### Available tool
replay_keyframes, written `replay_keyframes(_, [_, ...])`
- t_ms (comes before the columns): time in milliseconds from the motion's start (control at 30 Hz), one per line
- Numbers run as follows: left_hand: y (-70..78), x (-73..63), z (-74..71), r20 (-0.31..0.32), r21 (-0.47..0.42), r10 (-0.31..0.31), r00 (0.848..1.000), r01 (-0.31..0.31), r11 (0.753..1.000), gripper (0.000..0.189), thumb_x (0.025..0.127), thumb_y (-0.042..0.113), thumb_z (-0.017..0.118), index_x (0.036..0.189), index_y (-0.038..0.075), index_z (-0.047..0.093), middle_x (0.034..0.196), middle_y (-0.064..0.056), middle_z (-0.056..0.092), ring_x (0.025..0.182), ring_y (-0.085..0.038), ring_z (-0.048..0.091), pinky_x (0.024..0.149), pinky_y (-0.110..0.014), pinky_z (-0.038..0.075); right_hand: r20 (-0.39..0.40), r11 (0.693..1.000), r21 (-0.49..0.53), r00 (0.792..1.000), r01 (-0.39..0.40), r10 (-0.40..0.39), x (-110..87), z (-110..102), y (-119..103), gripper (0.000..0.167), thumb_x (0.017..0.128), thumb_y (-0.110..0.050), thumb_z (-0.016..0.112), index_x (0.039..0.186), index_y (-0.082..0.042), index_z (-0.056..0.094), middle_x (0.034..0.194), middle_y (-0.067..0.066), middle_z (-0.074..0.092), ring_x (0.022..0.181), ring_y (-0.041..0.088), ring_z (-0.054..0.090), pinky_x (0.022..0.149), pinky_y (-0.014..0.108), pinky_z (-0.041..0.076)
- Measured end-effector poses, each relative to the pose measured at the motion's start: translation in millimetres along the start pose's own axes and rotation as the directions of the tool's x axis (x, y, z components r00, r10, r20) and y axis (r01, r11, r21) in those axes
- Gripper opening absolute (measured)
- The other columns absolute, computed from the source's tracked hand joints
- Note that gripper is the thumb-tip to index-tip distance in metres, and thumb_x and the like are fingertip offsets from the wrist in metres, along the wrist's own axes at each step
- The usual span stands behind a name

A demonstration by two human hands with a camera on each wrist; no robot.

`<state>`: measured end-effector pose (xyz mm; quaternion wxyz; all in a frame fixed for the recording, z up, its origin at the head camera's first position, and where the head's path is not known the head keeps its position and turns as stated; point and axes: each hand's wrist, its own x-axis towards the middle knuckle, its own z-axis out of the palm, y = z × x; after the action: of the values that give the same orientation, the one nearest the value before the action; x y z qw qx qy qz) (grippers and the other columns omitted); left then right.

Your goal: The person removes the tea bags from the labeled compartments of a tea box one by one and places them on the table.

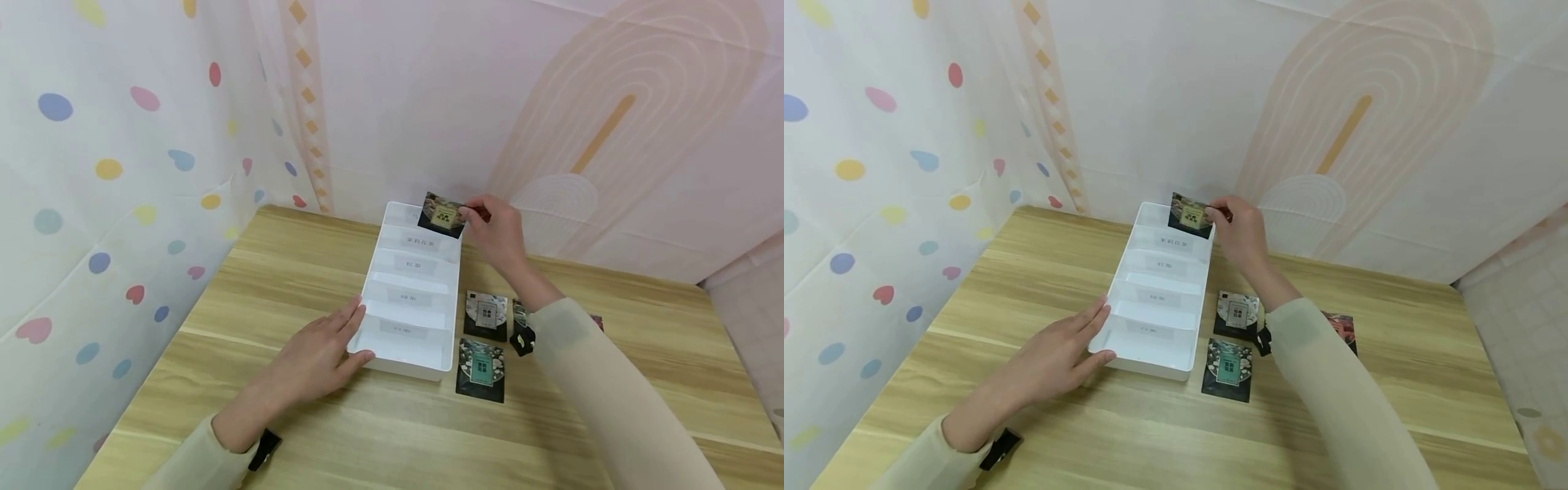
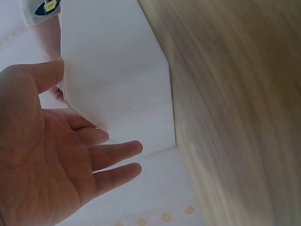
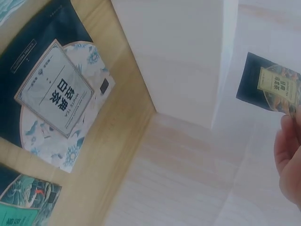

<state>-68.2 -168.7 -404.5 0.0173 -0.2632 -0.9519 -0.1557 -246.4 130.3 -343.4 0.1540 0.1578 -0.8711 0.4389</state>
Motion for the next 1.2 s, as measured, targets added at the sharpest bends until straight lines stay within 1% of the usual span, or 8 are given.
replay_keyframes(167, [0.0, 0.6, -0.5, 0.003, -0.002, -0.001, 1.000, 0.001, 1.000, 0.076, 0.105, 0.046, 0.062, 0.155, -0.009, 0.043, 0.163, -0.025, 0.037, 0.144, -0.037, 0.048, 0.113, -0.055, 0.046, -0.022, 0.999, 0.002, 0.999, 0.037, -0.037, -3.4, -5.8, -0.2, 0.016, 0.102, -0.007, 0.070, 0.108, 0.008, 0.074, 0.100, 0.021, 0.074, 0.085, 0.030, 0.068, 0.066, 0.019, 0.047])
replay_keyframes(467, [-0.8, -0.5, -0.4, 0.001, -0.005, -0.002, 1.000, 0.002, 1.000, 0.075, 0.105, 0.044, 0.063, 0.154, -0.010, 0.044, 0.163, -0.025, 0.038, 0.143, -0.038, 0.049, 0.112, -0.054, 0.046, -0.061, 0.993, -0.018, 0.991, 0.116, -0.117, -16.2, -16.1, 2.1, 0.013, 0.098, -0.003, 0.073, 0.106, 0.008, 0.075, 0.100, 0.022, 0.075, 0.085, 0.033, 0.071, 0.070, 0.014, 0.047])
replay_keyframes(700, [-2.0, -2.2, 0.6, 0.000, -0.006, -0.005, 1.000, 0.005, 1.000, 0.075, 0.105, 0.044, 0.063, 0.154, -0.010, 0.044, 0.163, -0.024, 0.038, 0.144, -0.038, 0.049, 0.112, -0.054, 0.046, -0.093, 0.977, -0.026, 0.973, 0.210, -0.212, -25.2, -26.4, 5.5, 0.008, 0.097, 0.000, 0.074, 0.101, 0.007, 0.075, 0.093, 0.020, 0.075, 0.080, 0.031, 0.070, 0.070, 0.012, 0.045])
replay_keyframes(833, [-2.6, -2.7, 1.1, -0.004, -0.005, -0.003, 1.000, 0.003, 1.000, 0.075, 0.105, 0.044, 0.063, 0.153, -0.010, 0.044, 0.163, -0.025, 0.038, 0.144, -0.038, 0.049, 0.112, -0.054, 0.046, -0.106, 0.969, -0.037, 0.963, 0.245, -0.247, -31.6, -32.5, 7.7, 0.007, 0.097, 0.000, 0.074, 0.099, 0.007, 0.076, 0.091, 0.019, 0.075, 0.077, 0.030, 0.068, 0.069, 0.012, 0.045])
replay_keyframes(967, [-2.8, -2.5, 0.9, -0.004, -0.004, -0.004, 1.000, 0.004, 1.000, 0.075, 0.105, 0.044, 0.063, 0.153, -0.010, 0.044, 0.163, -0.025, 0.038, 0.144, -0.038, 0.048, 0.112, -0.054, 0.046, -0.113, 0.967, -0.041, 0.960, 0.252, -0.255, -37.5, -38.4, 8.7, 0.007, 0.097, 0.001, 0.073, 0.099, 0.006, 0.076, 0.092, 0.019, 0.075, 0.077, 0.028, 0.068, 0.069, 0.013, 0.045])
replay_keyframes(1100, [-2.9, -2.4, 0.6, 0.001, -0.007, -0.007, 1.000, 0.007, 1.000, 0.075, 0.105, 0.044, 0.063, 0.154, -0.010, 0.044, 0.163, -0.024, 0.037, 0.145, -0.037, 0.048, 0.112, -0.054, 0.046, -0.115, 0.970, -0.046, 0.963, 0.240, -0.244, -43.4, -44.0, 8.5, 0.007, 0.097, 0.002, 0.072, 0.101, 0.006, 0.076, 0.093, 0.018, 0.076, 0.079, 0.025, 0.068, 0.069, 0.013, 0.046])
replay_keyframes(1200, [-3.0, -2.3, 0.6, 0.003, -0.008, -0.008, 1.000, 0.008, 1.000, 0.075, 0.105, 0.044, 0.063, 0.154, -0.010, 0.044, 0.164, -0.024, 0.037, 0.144, -0.038, 0.048, 0.112, -0.054, 0.046, -0.122, 0.973, -0.051, 0.966, 0.224, -0.228, -47.7, -47.7, 8.2, 0.008, 0.097, 0.002, 0.072, 0.102, 0.006, 0.076, 0.093, 0.018, 0.076, 0.080, 0.020, 0.067, 0.069, 0.013, 0.045])
